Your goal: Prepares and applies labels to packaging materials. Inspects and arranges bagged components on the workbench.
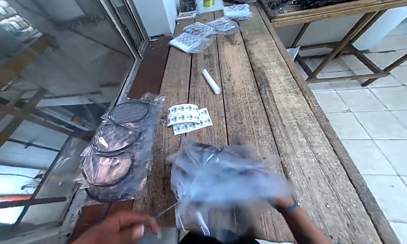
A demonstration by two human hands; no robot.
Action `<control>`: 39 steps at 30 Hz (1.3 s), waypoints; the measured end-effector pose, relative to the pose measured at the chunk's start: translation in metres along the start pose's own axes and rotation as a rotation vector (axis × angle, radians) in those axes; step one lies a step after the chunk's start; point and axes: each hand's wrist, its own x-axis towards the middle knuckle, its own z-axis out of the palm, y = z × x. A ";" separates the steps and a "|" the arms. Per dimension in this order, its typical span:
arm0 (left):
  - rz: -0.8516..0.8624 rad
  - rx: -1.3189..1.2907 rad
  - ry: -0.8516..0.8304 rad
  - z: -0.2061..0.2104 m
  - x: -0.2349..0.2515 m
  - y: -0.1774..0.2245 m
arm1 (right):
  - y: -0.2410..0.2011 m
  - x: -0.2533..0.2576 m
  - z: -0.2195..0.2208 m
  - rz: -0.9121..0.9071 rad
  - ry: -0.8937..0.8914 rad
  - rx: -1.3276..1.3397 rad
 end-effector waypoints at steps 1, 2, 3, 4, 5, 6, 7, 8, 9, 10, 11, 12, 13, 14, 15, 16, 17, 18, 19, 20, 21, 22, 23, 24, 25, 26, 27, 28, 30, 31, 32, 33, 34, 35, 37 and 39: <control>0.056 -0.047 0.126 -0.010 0.010 -0.006 | -0.006 -0.002 -0.007 0.039 -0.104 -0.010; 0.117 -0.104 0.314 -0.015 0.030 0.003 | -0.013 -0.001 -0.009 -0.007 -0.204 -0.028; 0.162 -0.177 0.501 -0.022 0.056 0.016 | -0.022 0.004 -0.005 -0.102 -0.290 -0.035; 0.176 -0.253 0.602 -0.032 0.084 0.025 | -0.025 0.008 0.003 -0.169 -0.358 -0.029; 0.156 -0.289 0.645 -0.042 0.108 0.027 | -0.031 0.007 0.010 -0.184 -0.372 -0.038; 0.098 -0.306 0.687 -0.048 0.123 0.020 | -0.035 0.004 0.016 -0.156 -0.332 -0.042; 0.000 -0.291 0.739 -0.047 0.127 0.008 | -0.035 -0.001 0.019 -0.090 -0.279 -0.050; -0.107 -0.311 0.792 -0.036 0.119 -0.005 | -0.030 -0.007 0.021 -0.044 -0.211 -0.035; -0.184 -0.379 0.867 -0.018 0.112 -0.012 | -0.023 -0.012 0.022 -0.016 -0.135 -0.011; -0.212 -0.430 0.943 0.000 0.109 -0.019 | -0.013 -0.014 0.021 -0.014 -0.080 0.016; -0.168 -0.370 0.999 0.014 0.110 -0.027 | -0.007 -0.015 0.020 -0.014 -0.075 0.018; -0.101 -0.229 1.001 0.019 0.113 -0.040 | -0.008 -0.013 0.021 0.085 -0.083 0.003; -0.080 -0.045 0.967 0.023 0.121 -0.045 | -0.016 -0.004 0.025 0.282 -0.101 -0.024; -0.080 0.138 0.891 0.029 0.131 -0.044 | -0.016 0.003 0.028 0.413 -0.112 -0.031; -0.087 0.198 0.887 0.037 0.143 -0.044 | -0.003 0.004 0.033 0.419 -0.041 0.027; -0.035 0.170 0.964 0.041 0.160 -0.050 | 0.017 0.002 0.038 0.394 0.088 0.147; 0.035 0.056 0.984 0.039 0.180 -0.048 | 0.035 0.004 0.039 0.348 0.227 0.281; 0.054 -0.021 0.948 0.035 0.200 -0.036 | 0.044 0.012 0.035 0.329 0.324 0.411; 0.051 0.044 0.858 0.029 0.217 -0.019 | 0.049 0.018 0.025 0.346 0.383 0.548; 0.033 0.195 0.697 0.015 0.232 -0.002 | 0.052 0.024 0.013 0.403 0.452 0.677; 0.029 0.367 0.544 -0.005 0.247 0.013 | 0.051 0.030 0.000 0.458 0.504 0.784; 0.035 0.531 0.460 -0.028 0.263 0.025 | 0.050 0.035 -0.014 0.476 0.538 0.878; 0.061 0.686 0.473 -0.057 0.278 0.032 | 0.050 0.042 -0.028 0.454 0.564 0.934; 0.106 0.808 0.551 -0.092 0.292 0.035 | 0.050 0.055 -0.040 0.406 0.590 0.948; 0.141 0.895 0.650 -0.133 0.304 0.037 | 0.051 0.072 -0.053 0.352 0.629 0.960; 0.120 0.947 0.725 -0.173 0.315 0.038 | 0.053 0.092 -0.065 0.309 0.666 0.958; 0.061 0.983 0.743 -0.208 0.322 0.041 | 0.056 0.115 -0.077 0.287 0.704 0.950; -0.023 1.010 0.710 -0.234 0.327 0.045 | 0.061 0.139 -0.088 0.277 0.745 0.951; -0.155 1.047 0.577 -0.257 0.335 0.057 | 0.076 0.180 -0.103 0.277 0.831 0.943; -0.164 1.041 0.525 -0.257 0.336 0.062 | 0.087 0.195 -0.108 0.298 0.874 0.924; -0.121 1.006 0.501 -0.252 0.335 0.068 | 0.097 0.203 -0.110 0.325 0.906 0.907; -0.062 0.963 0.493 -0.242 0.330 0.074 | 0.106 0.207 -0.112 0.350 0.916 0.884; -0.023 0.936 0.482 -0.230 0.323 0.078 | 0.110 0.205 -0.110 0.383 0.908 0.852; -0.018 0.945 0.476 -0.219 0.314 0.077 | 0.107 0.200 -0.106 0.425 0.904 0.804; -0.110 1.058 0.483 -0.209 0.303 0.061 | 0.091 0.179 -0.089 0.544 0.927 0.711; -0.190 1.128 0.503 -0.206 0.300 0.031 | 0.071 0.147 -0.064 0.598 0.902 0.535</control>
